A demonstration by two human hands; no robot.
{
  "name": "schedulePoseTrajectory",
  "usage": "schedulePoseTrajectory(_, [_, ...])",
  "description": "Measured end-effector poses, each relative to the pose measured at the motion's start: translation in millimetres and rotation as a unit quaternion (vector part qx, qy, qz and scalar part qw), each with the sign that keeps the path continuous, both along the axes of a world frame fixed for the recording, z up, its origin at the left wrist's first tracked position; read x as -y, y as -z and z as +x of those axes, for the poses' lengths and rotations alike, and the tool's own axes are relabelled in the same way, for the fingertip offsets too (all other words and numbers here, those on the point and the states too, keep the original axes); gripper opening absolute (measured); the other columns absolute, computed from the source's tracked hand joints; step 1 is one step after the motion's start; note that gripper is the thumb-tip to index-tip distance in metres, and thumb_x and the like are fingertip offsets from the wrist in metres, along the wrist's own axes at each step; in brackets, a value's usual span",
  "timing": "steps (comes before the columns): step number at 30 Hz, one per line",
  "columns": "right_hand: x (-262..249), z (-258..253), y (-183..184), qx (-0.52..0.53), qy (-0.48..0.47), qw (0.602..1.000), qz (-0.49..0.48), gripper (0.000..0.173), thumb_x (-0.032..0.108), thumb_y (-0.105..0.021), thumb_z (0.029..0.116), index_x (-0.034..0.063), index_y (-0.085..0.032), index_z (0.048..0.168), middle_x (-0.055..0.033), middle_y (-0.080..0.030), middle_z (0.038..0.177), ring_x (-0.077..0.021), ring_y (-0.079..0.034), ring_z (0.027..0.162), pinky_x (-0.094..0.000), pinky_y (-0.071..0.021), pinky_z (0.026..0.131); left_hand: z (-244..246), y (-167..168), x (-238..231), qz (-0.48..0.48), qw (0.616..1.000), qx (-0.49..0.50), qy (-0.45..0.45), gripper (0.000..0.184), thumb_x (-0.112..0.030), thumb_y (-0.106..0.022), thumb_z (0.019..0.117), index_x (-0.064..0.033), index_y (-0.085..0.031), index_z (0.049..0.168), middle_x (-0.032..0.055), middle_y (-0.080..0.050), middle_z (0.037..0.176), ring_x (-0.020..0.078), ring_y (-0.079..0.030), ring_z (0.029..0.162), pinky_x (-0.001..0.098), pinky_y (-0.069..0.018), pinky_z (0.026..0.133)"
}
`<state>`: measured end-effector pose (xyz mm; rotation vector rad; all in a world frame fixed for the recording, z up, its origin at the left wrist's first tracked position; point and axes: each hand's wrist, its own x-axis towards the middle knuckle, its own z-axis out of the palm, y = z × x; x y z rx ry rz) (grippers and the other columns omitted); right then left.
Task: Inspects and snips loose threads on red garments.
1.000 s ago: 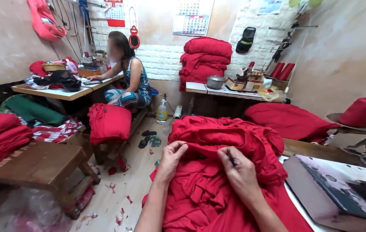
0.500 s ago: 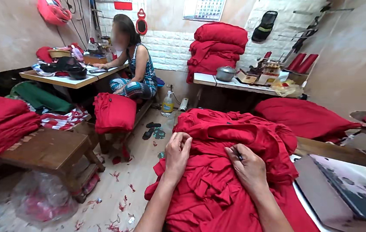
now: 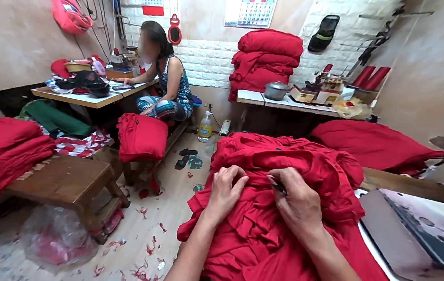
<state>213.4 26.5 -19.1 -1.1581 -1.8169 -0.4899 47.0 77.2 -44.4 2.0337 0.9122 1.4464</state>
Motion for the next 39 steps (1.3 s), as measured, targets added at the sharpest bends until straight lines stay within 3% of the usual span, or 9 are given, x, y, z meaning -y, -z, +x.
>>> schedulePoseTrajectory(2, [-7.3, -3.9, -6.4, -0.024, -0.100, 0.990, -0.096, 0.022, 0.017, -0.054, 0.1033, 0.0026, -0.070, 0.103, -0.0095, -0.068, 0.083, -0.0178, -0.066, 0.070, -0.0334, -0.0550, 0.063, -2.9, 1.4, -3.8, -0.049, 0.993, 0.079, 0.079, 0.019, -0.008, -0.060, 0.0990, 0.0066, -0.064, 0.110, 0.0077, -0.070, 0.093, 0.0095, -0.066, 0.087, 0.0280, -0.0543, 0.084])
schedulePoseTrajectory(5, [-31.9, 9.6, -2.3, -0.067, -0.156, 0.951, -0.258, 0.028, 0.029, -0.058, 0.1022, 0.0035, -0.066, 0.110, -0.0058, -0.066, 0.082, -0.0156, -0.063, 0.070, -0.0379, -0.0530, 0.065, -7.5, 10.9, -10.0, -0.106, 0.970, 0.150, 0.159, 0.022, -0.003, -0.057, 0.0989, 0.0077, -0.056, 0.118, 0.0038, -0.068, 0.091, 0.0040, -0.064, 0.082, 0.0242, -0.0541, 0.080])
schedulePoseTrajectory(7, [-42.0, 20.3, 6.6, -0.101, -0.183, 0.935, -0.287, 0.035, 0.032, -0.048, 0.1052, 0.0017, -0.060, 0.117, -0.0020, -0.060, 0.082, -0.0104, -0.057, 0.071, -0.0320, -0.0494, 0.066, -11.3, 16.0, -11.2, -0.120, 0.969, 0.136, 0.168, 0.024, -0.002, -0.053, 0.0977, 0.0078, -0.055, 0.119, 0.0023, -0.064, 0.092, 0.0021, -0.059, 0.081, 0.0219, -0.0517, 0.078])
schedulePoseTrajectory(9, [-41.6, 23.8, 11.3, -0.127, -0.199, 0.931, -0.278, 0.036, 0.034, -0.038, 0.1090, 0.0034, -0.056, 0.116, 0.0053, -0.055, 0.079, -0.0015, -0.053, 0.068, -0.0219, -0.0472, 0.064, -13.2, 17.0, -10.2, -0.130, 0.970, 0.130, 0.160, 0.026, -0.001, -0.052, 0.0948, 0.0077, -0.057, 0.118, 0.0021, -0.063, 0.095, 0.0015, -0.059, 0.082, 0.0208, -0.0508, 0.078])
schedulePoseTrajectory(16, [-29.1, 24.4, 13.8, -0.028, -0.124, 0.969, -0.210, 0.041, 0.044, -0.047, 0.1047, 0.0055, -0.060, 0.113, -0.0026, -0.063, 0.080, -0.0140, -0.062, 0.069, -0.0356, -0.0502, 0.060, -9.7, 21.2, -12.0, -0.150, 0.964, 0.163, 0.146, 0.018, -0.002, -0.056, 0.0964, 0.0044, -0.066, 0.109, -0.0005, -0.067, 0.089, -0.0003, -0.061, 0.078, 0.0197, -0.0519, 0.075])
schedulePoseTrajectory(21, [-27.9, 22.4, 11.7, 0.027, -0.095, 0.979, -0.179, 0.040, 0.045, -0.053, 0.1012, 0.0067, -0.065, 0.105, -0.0046, -0.066, 0.079, -0.0190, -0.065, 0.068, -0.0409, -0.0514, 0.057, -8.6, 9.0, -3.1, -0.177, 0.953, 0.208, 0.129, 0.013, 0.001, -0.060, 0.0963, 0.0069, -0.069, 0.104, 0.0021, -0.071, 0.090, -0.0008, -0.065, 0.082, 0.0184, -0.0539, 0.080])
schedulePoseTrajectory(25, [-29.3, 22.2, 10.8, 0.071, -0.075, 0.979, -0.176, 0.043, 0.046, -0.053, 0.1007, 0.0055, -0.067, 0.100, -0.0082, -0.066, 0.076, -0.0259, -0.067, 0.067, -0.0470, -0.0513, 0.055, -9.4, 23.7, -8.5, -0.132, 0.961, 0.198, 0.140, 0.019, -0.002, -0.054, 0.1003, 0.0061, -0.068, 0.111, 0.0035, -0.071, 0.096, 0.0012, -0.064, 0.088, 0.0210, -0.0532, 0.084])
schedulePoseTrajectory(30, [-30.6, 19.8, 3.9, 0.111, -0.074, 0.973, -0.189, 0.041, 0.044, -0.053, 0.1006, 0.0054, -0.066, 0.097, -0.0088, -0.064, 0.072, -0.0280, -0.066, 0.064, -0.0483, -0.0494, 0.053, -12.0, 25.2, -7.9, -0.115, 0.968, 0.173, 0.144, 0.027, 0.001, -0.047, 0.0953, 0.0066, -0.065, 0.114, 0.0023, -0.068, 0.095, 0.0016, -0.062, 0.085, 0.0213, -0.0517, 0.081])
schedulePoseTrajectory(39, [-36.2, 23.6, 3.1, 0.105, -0.101, 0.971, -0.191, 0.043, 0.047, -0.053, 0.1003, 0.0067, -0.067, 0.098, -0.0073, -0.064, 0.073, -0.0251, -0.065, 0.064, -0.0463, -0.0492, 0.053, -10.6, 26.6, -9.6, -0.125, 0.966, 0.183, 0.133, 0.022, -0.001, -0.053, 0.0974, 0.0063, -0.062, 0.115, 0.0020, -0.068, 0.095, 0.0011, -0.062, 0.081, 0.0204, -0.0526, 0.077])
